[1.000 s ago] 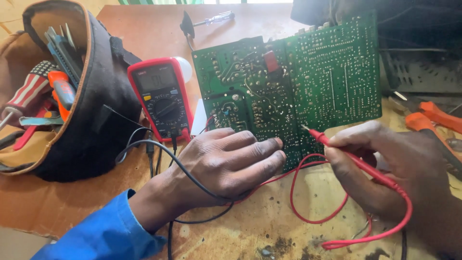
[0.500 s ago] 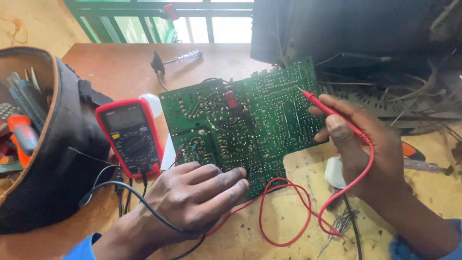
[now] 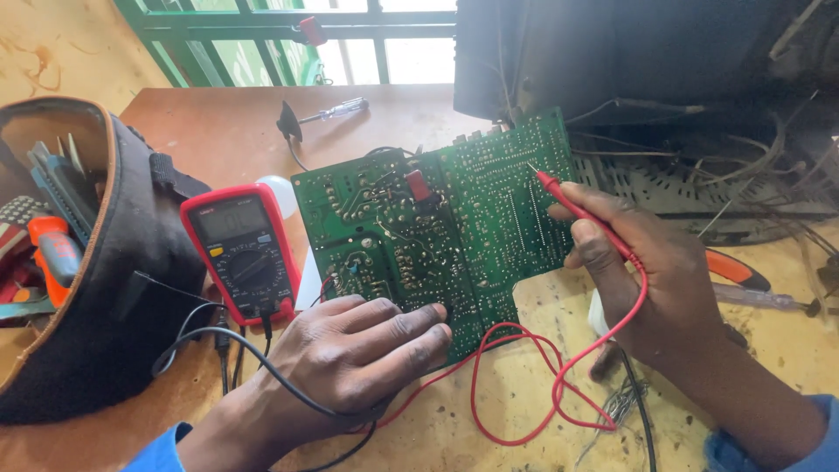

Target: Testing electrical components on a circuit board using a digital multimeter and probes.

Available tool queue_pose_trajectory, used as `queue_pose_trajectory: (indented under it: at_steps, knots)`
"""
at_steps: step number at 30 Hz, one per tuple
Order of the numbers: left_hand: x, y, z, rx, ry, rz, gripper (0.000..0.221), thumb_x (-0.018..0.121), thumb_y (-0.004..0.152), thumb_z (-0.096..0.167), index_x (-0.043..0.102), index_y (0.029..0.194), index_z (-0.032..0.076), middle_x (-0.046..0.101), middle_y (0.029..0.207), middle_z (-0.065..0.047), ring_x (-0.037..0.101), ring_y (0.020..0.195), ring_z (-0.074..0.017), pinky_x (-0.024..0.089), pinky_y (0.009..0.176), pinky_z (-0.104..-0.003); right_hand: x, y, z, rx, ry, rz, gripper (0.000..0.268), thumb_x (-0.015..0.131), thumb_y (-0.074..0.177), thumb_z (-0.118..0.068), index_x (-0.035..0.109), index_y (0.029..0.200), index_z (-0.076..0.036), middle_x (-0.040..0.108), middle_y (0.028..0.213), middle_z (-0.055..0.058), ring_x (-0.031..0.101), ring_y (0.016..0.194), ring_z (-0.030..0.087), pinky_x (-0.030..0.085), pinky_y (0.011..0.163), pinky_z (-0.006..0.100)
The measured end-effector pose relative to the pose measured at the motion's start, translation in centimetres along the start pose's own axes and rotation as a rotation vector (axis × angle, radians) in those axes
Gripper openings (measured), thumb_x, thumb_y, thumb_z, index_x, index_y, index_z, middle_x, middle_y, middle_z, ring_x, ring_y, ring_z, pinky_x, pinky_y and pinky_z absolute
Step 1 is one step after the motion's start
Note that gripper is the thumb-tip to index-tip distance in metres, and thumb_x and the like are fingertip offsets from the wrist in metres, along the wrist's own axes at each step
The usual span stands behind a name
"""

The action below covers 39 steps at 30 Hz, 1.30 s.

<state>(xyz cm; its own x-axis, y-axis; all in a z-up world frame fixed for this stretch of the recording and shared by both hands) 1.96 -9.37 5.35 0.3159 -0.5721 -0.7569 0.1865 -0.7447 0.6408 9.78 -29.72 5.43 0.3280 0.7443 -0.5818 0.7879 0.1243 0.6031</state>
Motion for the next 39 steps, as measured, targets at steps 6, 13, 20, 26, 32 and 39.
queue_pose_trajectory:
  at_steps: [6, 13, 20, 26, 32, 39]
  knots:
    - [0.0, 0.0, 0.0, 0.0, 0.018, 0.016, 0.017, 0.055, 0.105, 0.01, 0.068, 0.111, 0.001, 0.076, 0.115, -0.015, 0.068, 0.075, -0.023, 0.052, 0.061, -0.034, 0.0, 0.0, 0.3, 0.055, 0.014, -0.01, 0.044, 0.047, 0.104, -0.025, 0.063, 0.137, -0.002, 0.075, 0.121, 0.008, 0.073, 0.071, 0.015, 0.056, 0.074, 0.03]
    - [0.1, -0.1, 0.1, 0.011, 0.028, 0.003, 0.018, 0.053, 0.106, 0.01, 0.068, 0.112, 0.001, 0.075, 0.116, -0.016, 0.068, 0.077, -0.0227, 0.051, 0.06, -0.033, 0.5, 0.1, 0.1, -0.034, -0.058, -0.055, 0.044, 0.046, 0.104, -0.026, 0.063, 0.138, -0.004, 0.077, 0.118, 0.006, 0.072, 0.101, 0.017, 0.052, 0.09, 0.034]
    - [-0.1, 0.1, 0.2, 0.003, 0.022, 0.036, 0.02, 0.053, 0.105, 0.012, 0.068, 0.109, 0.0, 0.075, 0.114, -0.016, 0.068, 0.076, -0.0233, 0.053, 0.061, -0.034, 0.1, 1.4, 1.2, 0.016, 0.023, 0.012, 0.047, 0.045, 0.107, -0.029, 0.06, 0.142, 0.0, 0.073, 0.122, 0.009, 0.065, 0.068, 0.015, 0.054, 0.077, 0.031]
    - [0.0, -0.2, 0.1, 0.005, 0.035, 0.027, 0.02, 0.052, 0.106, 0.012, 0.069, 0.111, 0.002, 0.076, 0.115, -0.015, 0.069, 0.077, -0.0237, 0.051, 0.06, -0.034, 0.4, 1.4, 1.1, -0.007, 0.044, 0.008, 0.048, 0.045, 0.107, -0.03, 0.06, 0.142, 0.0, 0.073, 0.12, 0.009, 0.062, 0.091, 0.019, 0.051, 0.085, 0.034]
    - [-0.1, -0.3, 0.1, 0.003, 0.008, 0.022, 0.02, 0.052, 0.107, 0.011, 0.068, 0.112, 0.001, 0.076, 0.115, -0.016, 0.067, 0.074, -0.0251, 0.049, 0.059, -0.035, 0.7, 1.3, 0.1, -0.119, -0.025, -0.003, 0.037, 0.048, 0.109, -0.018, 0.063, 0.138, 0.001, 0.071, 0.118, 0.01, 0.064, 0.115, 0.026, 0.045, 0.105, 0.041]
    - [-0.1, -0.4, 0.1, -0.005, 0.017, 0.023, 0.02, 0.05, 0.107, 0.01, 0.068, 0.112, 0.002, 0.075, 0.114, -0.014, 0.066, 0.075, -0.0245, 0.048, 0.058, -0.035, 0.8, 1.3, 0.9, 0.019, -0.006, -0.03, 0.041, 0.048, 0.108, -0.021, 0.061, 0.141, -0.001, 0.071, 0.123, 0.009, 0.064, 0.118, 0.022, 0.045, 0.105, 0.038]
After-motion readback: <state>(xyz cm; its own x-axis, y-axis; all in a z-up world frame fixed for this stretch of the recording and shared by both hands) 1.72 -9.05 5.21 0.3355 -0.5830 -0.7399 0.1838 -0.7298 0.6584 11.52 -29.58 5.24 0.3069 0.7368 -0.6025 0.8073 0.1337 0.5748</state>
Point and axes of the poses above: each hand's wrist, its own y-axis towards the middle knuckle, its own x-axis out of the palm, z = x × y, the point moved 10 cm from there along y, towards the middle knuckle
